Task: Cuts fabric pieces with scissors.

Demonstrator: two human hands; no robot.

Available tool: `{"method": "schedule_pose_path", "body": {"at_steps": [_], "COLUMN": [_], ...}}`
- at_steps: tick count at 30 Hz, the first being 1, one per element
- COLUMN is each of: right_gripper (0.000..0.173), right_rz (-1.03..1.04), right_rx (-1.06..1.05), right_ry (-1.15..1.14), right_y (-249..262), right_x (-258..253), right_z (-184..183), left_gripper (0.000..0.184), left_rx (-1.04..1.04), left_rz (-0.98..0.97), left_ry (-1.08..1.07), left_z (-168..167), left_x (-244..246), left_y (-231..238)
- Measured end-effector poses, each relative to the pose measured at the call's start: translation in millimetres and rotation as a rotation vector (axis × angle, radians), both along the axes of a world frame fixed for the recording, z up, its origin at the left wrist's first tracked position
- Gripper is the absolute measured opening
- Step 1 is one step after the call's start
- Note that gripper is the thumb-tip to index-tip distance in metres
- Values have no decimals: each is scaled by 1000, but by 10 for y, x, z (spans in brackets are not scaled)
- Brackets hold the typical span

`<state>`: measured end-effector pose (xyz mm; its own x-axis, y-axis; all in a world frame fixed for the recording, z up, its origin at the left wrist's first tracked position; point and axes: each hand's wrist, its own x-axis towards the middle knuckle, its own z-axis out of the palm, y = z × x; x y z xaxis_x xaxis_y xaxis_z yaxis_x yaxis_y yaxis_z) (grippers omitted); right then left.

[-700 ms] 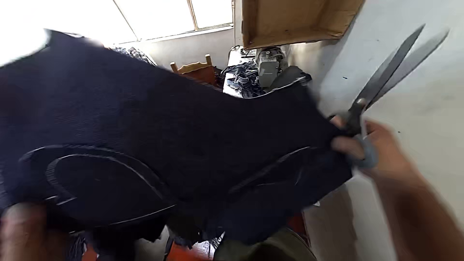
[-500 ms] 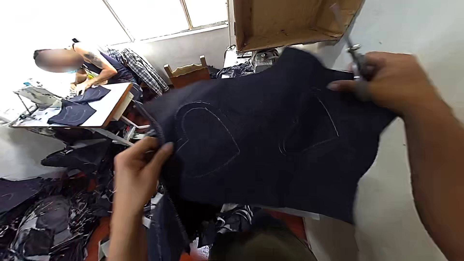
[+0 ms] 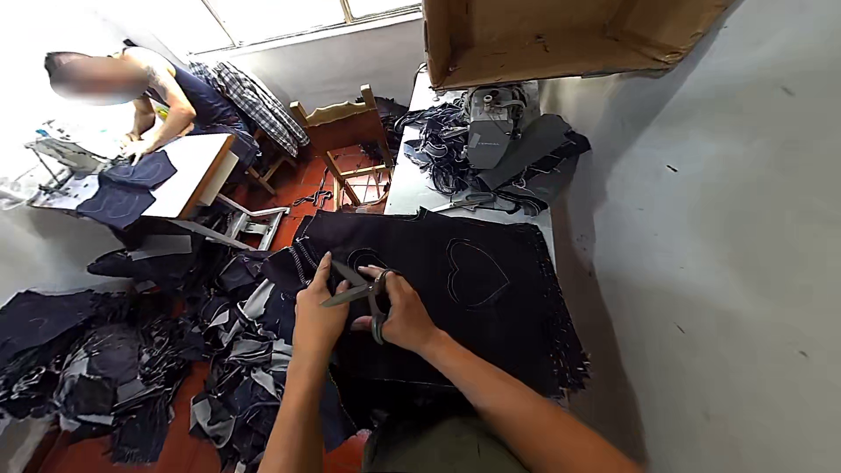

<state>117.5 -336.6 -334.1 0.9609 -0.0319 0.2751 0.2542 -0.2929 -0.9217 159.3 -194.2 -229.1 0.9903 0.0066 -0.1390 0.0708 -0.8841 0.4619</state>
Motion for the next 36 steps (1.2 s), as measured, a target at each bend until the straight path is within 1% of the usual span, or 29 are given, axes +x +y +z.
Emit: {"method": "schedule_pose_path", "body": {"at_steps": [2, 3, 4, 5, 6, 7, 8, 9, 10, 11, 12, 13, 14, 15, 16, 17, 18, 19, 21, 22, 23, 25, 26, 27, 28, 30, 33, 36], "right_gripper": [76, 76, 76, 76, 76, 76, 76, 76, 76, 77, 80, 82, 82, 82, 80, 80, 77, 73, 60, 54, 54, 55, 57, 60, 61, 60, 55, 52], "right_rz": [-58, -73, -76, -69, -53, -38, -25, -17, -11, -5, -3, -5, -5, -2, 7, 21, 34, 35, 31, 87, 232, 655, 828, 930, 957, 916, 869, 802], "right_rx": [-42, -56, -67, -80, -101, -125, -150, -176, -196, -209, -220, -236, -258, -282, -309, -340, -378, -431, -544, -566, -569, -558, -560, -585, -625, -651, -586, -582], "right_ry": [-80, -105, -123, -135, -136, -126, -113, -108, -110, -110, -104, -98, -88, -80, -70, -66, -82, -131, -263, -235, -70, 498, 744, 916, 1019, 1102, 1078, 1003], "right_y": [94, 71, 33, -7, -39, -55, -65, -78, -90, -100, -108, -116, -125, -136, -155, -177, -209, -264, -416, -484, -550, -608, -599, -581, -548, -456, -297, -237], "right_x": [54, 92, 138, 182, 212, 230, 237, 244, 250, 245, 244, 248, 246, 248, 258, 280, 313, 349, 334, 222, 53, -282, -415, -524, -596, -656, -644, -678], "right_z": [-115, -129, -131, -121, -102, -80, -64, -51, -44, -39, -24, -4, 17, 37, 66, 104, 159, 241, 518, 718, 947, 1354, 1433, 1447, 1437, 1404, 1363, 1320], "left_gripper": [58, 58, 56, 51, 42, 32, 27, 26, 35, 58, 74, 78, 71, 59, 42, 28, 19, 16, 15, 15, 14, 12, 11, 11, 11, 10, 9, 10], "left_rx": [-76, -125, -165, -204, -269, -275, -161, -37, 28, 41, -20, -119, -211, -262, -291, -299, -296, -285, -241, -213, -182, -108, -79, -65, -57, -54, -51, -45], "left_rz": [-92, -160, -226, -274, -262, -179, -79, -23, -39, -103, -170, -228, -269, -311, -365, -426, -480, -508, -496, -471, -444, -396, -379, -363, -351, -340, -343, -317], "left_ry": [188, 204, 124, -36, -227, -392, -425, -259, 15, 197, 244, 227, 183, 138, 95, 67, 42, 3, -154, -228, -279, -334, -353, -366, -384, -418, -374, -294], "left_z": [179, 270, 349, 379, 332, 186, -53, -340, -659, -1019, -1362, -1633, -1820, -1931, -1963, -1918, -1817, -1680, -1393, -1260, -1135, -905, -812, -739, -691, -653, -628, -625], "left_x": [82, 21, -124, -314, -496, -640, -752, -836, -877, -908, -946, -972, -994, -1018, -1050, -1090, -1137, -1195, -1354, -1454, -1550, -1685, -1730, -1766, -1786, -1823, -1866, -1892], "left_y": [195, 320, 437, 551, 669, 807, 1003, 1240, 1465, 1633, 1732, 1783, 1798, 1792, 1776, 1767, 1764, 1765, 1793, 1808, 1808, 1780, 1767, 1754, 1747, 1740, 1727, 1709]}}
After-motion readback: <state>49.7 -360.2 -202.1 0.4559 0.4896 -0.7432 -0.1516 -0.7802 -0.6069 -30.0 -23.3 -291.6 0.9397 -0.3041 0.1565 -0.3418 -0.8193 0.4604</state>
